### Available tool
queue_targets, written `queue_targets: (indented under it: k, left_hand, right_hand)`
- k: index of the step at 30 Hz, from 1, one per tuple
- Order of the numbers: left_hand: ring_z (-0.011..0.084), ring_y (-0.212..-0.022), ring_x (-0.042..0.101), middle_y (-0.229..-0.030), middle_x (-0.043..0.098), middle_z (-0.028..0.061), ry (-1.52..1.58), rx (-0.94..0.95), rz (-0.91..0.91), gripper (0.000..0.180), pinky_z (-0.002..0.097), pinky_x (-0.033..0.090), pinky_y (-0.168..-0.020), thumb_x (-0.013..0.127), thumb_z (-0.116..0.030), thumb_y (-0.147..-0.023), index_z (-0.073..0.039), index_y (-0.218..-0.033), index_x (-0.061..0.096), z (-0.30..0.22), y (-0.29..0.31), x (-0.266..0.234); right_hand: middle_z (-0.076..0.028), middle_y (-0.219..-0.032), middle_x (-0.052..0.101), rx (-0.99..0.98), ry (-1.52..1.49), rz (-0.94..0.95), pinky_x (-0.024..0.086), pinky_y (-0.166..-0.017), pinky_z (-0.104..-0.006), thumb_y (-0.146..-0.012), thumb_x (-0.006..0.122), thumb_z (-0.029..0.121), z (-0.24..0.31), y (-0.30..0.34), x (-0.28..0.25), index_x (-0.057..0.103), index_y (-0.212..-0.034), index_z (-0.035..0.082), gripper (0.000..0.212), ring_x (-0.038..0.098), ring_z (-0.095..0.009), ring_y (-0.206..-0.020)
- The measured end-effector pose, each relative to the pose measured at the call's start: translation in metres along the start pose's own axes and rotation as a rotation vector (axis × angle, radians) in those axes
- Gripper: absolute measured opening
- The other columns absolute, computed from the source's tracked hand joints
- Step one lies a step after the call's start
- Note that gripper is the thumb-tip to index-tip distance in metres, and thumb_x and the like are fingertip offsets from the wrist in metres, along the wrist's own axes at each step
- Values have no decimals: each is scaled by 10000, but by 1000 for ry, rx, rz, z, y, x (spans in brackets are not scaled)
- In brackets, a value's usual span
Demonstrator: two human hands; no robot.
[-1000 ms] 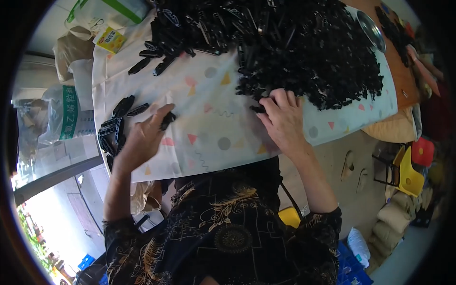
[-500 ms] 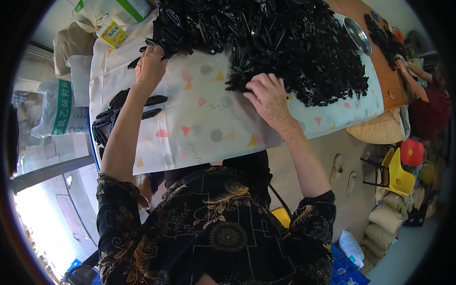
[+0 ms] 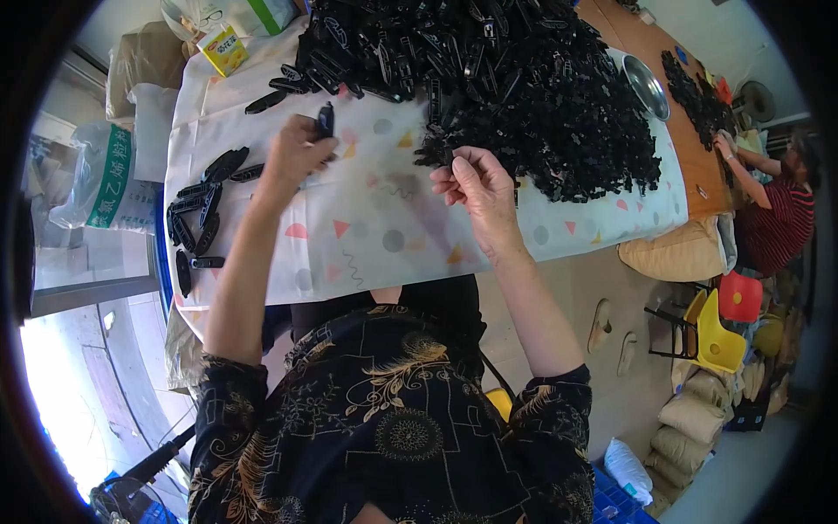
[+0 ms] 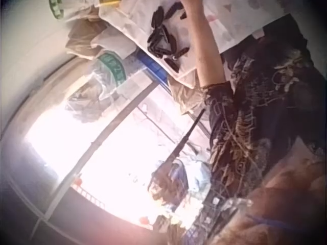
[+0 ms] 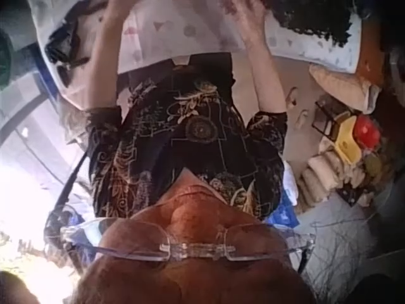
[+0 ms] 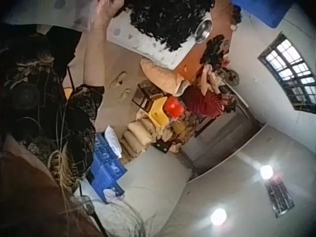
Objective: The person assembles or inspects small black plastic components by hand at a workbench.
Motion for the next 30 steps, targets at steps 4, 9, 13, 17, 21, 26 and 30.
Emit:
queue_targets:
  k: [4, 9, 13, 17, 21, 26, 30]
  left_hand:
    - [157, -698, 632, -888, 613, 120, 363, -73, 159, 473, 259, 538, -556, 763, -83, -730, 93, -1080, 496, -5, 44, 35]
    - [162, -726, 646, -878, 623, 104, 286, -64, 107, 500, 273, 538, -600, 773, -78, -724, 64, -1080, 453, -6, 72, 67]
    - [164, -767, 669, -886, 653, 117, 279, -28, 72, 545, 281, 545, -647, 786, -95, -724, 40, -1115, 432, -9, 82, 74]
    - [186, -798, 687, -911, 677, 136, 166, -4, 42, 603, 302, 545, -685, 787, -102, -721, 15, -1171, 404, -11, 85, 77]
    - [254, -795, 692, -915, 676, 161, 0, 15, -12, 622, 337, 545, -684, 758, -85, -735, 23, -1219, 384, -20, 88, 78]
    - [189, -782, 683, -935, 668, 134, -53, 69, -18, 619, 300, 543, -675, 726, -71, -776, -5, -1263, 350, -16, 88, 80]
    - [205, -789, 685, -945, 667, 142, 10, 43, -27, 622, 308, 543, -670, 708, -65, -789, -9, -1282, 332, -15, 87, 84]
  right_hand:
    - [-100, -904, 672, -18, 100, 59, 465, -662, -253, -957, 550, 193, 2, 8, 14, 519, -1075, 56, 183, 624, -151, -750]
    - [-100, -917, 675, -146, 237, 105, 461, -664, -242, -966, 531, 185, -2, 16, 29, 517, -1058, 40, 173, 629, -138, -774]
    - [-71, -916, 650, -249, 287, 105, 478, -753, -242, -960, 530, 115, -16, 18, 41, 526, -1042, 14, 130, 618, -113, -826]
    - [-25, -932, 599, -329, 470, 42, 471, -763, -234, -950, 538, 85, -29, 19, 46, 547, -1031, 12, 109, 593, -86, -837]
    - [-14, -951, 601, -291, 412, 14, 453, -760, -218, -948, 542, 83, -33, 23, 56, 569, -1019, 13, 104, 553, -68, -845]
    - [-27, -1026, 569, -166, 134, -39, 445, -688, -213, -932, 566, 111, -43, 20, 64, 576, -965, 7, 110, 498, -67, -777]
    - [-46, -1124, 536, -144, 36, -57, 447, -715, -212, -933, 565, 101, -55, 18, 63, 582, -970, -6, 114, 499, -67, -794]
Point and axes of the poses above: each hand's wrist, its own y-axis away from the middle knuckle, its own x-axis out of the palm, z = x × y, the point moved 1 cm from there along -y, towards the middle knuckle
